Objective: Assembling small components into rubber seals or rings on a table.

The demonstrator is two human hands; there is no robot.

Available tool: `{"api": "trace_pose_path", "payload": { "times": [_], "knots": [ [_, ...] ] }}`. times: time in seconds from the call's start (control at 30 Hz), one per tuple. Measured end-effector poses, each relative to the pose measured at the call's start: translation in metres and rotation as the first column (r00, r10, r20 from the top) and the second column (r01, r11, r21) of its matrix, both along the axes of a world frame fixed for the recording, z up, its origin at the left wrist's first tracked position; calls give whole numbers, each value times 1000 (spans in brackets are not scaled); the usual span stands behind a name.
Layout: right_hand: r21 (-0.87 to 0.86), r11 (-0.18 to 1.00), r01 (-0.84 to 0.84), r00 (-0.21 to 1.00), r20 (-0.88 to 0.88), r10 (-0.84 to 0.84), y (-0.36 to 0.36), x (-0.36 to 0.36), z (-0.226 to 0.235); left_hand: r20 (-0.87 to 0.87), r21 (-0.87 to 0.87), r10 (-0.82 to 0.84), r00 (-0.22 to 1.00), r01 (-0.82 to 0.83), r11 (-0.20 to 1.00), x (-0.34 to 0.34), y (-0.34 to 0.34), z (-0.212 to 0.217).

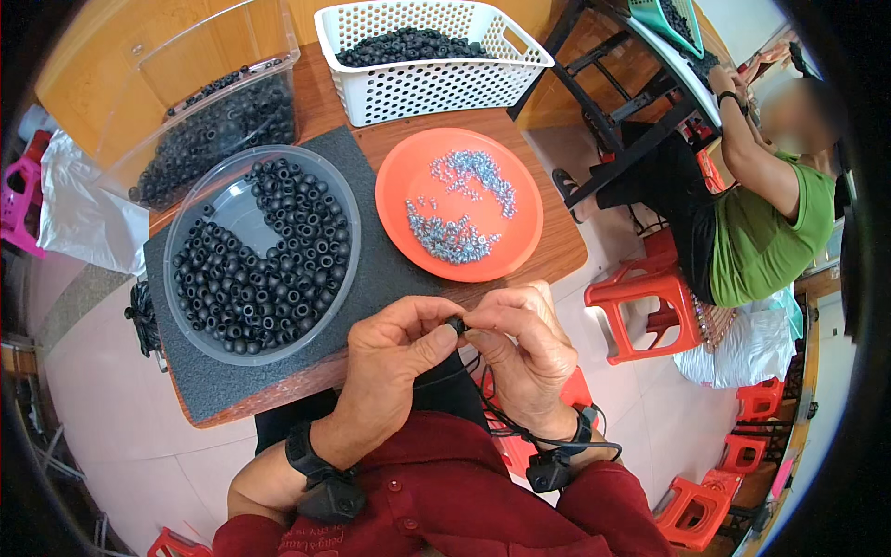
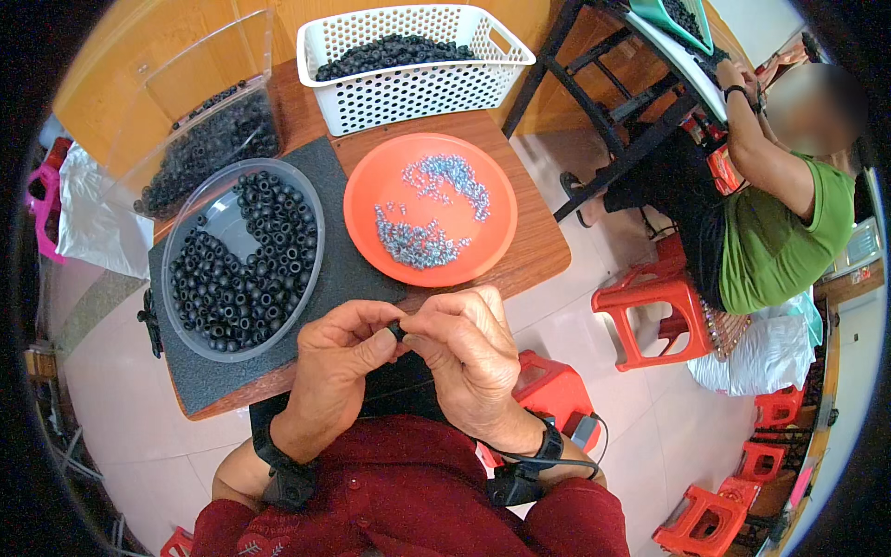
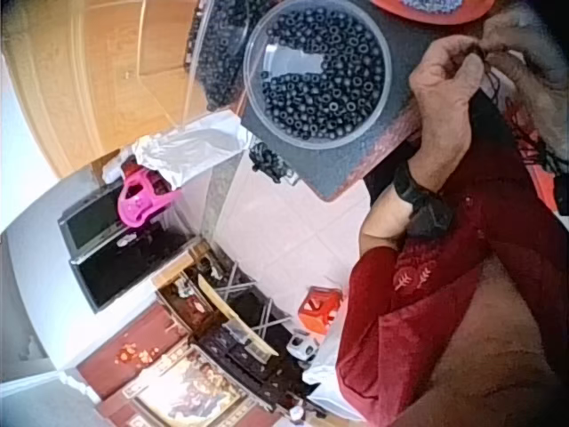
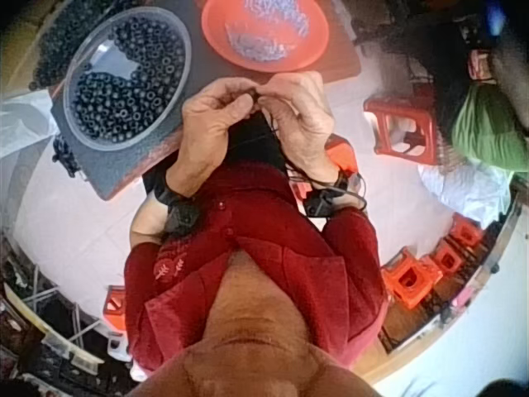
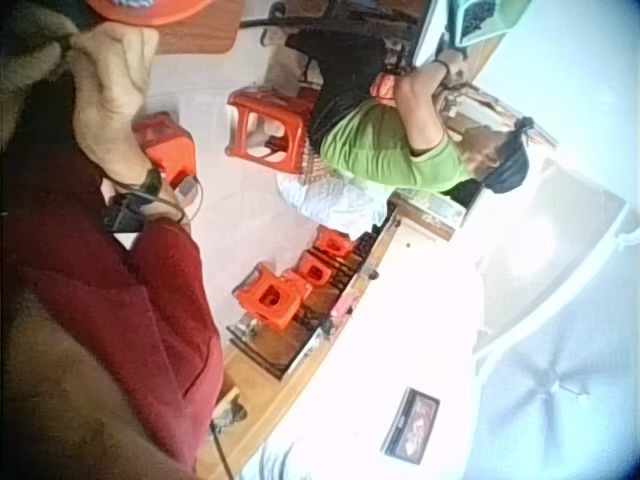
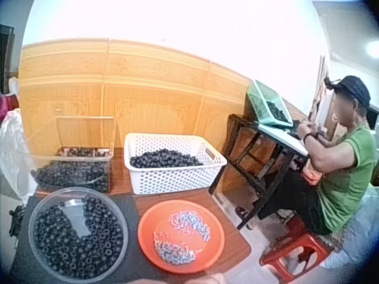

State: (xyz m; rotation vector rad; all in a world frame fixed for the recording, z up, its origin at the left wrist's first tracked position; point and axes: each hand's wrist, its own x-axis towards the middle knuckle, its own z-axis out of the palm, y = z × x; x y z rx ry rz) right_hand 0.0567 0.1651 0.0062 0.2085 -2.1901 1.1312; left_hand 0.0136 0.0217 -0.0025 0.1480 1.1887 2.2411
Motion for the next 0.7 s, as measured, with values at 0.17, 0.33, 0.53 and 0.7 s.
{"api": "trace_pose_path", "payload": {
  "times": [0.17,0.33,0.53,0.7],
  "knots": [
    [15,1000,9,1000,-3,-9,2,-1,0,41,-54,-72,997,74,996,-3,-2,2],
    [44,999,29,999,-30,-28,1,-1,-1,43,-36,-91,995,93,995,-5,-3,2],
    [54,998,46,997,-60,-43,3,-1,-4,36,-66,-95,995,98,993,-6,0,4],
    [49,998,33,999,-35,-31,4,2,-4,49,-98,-154,987,158,983,-10,0,6]
  ]
}}
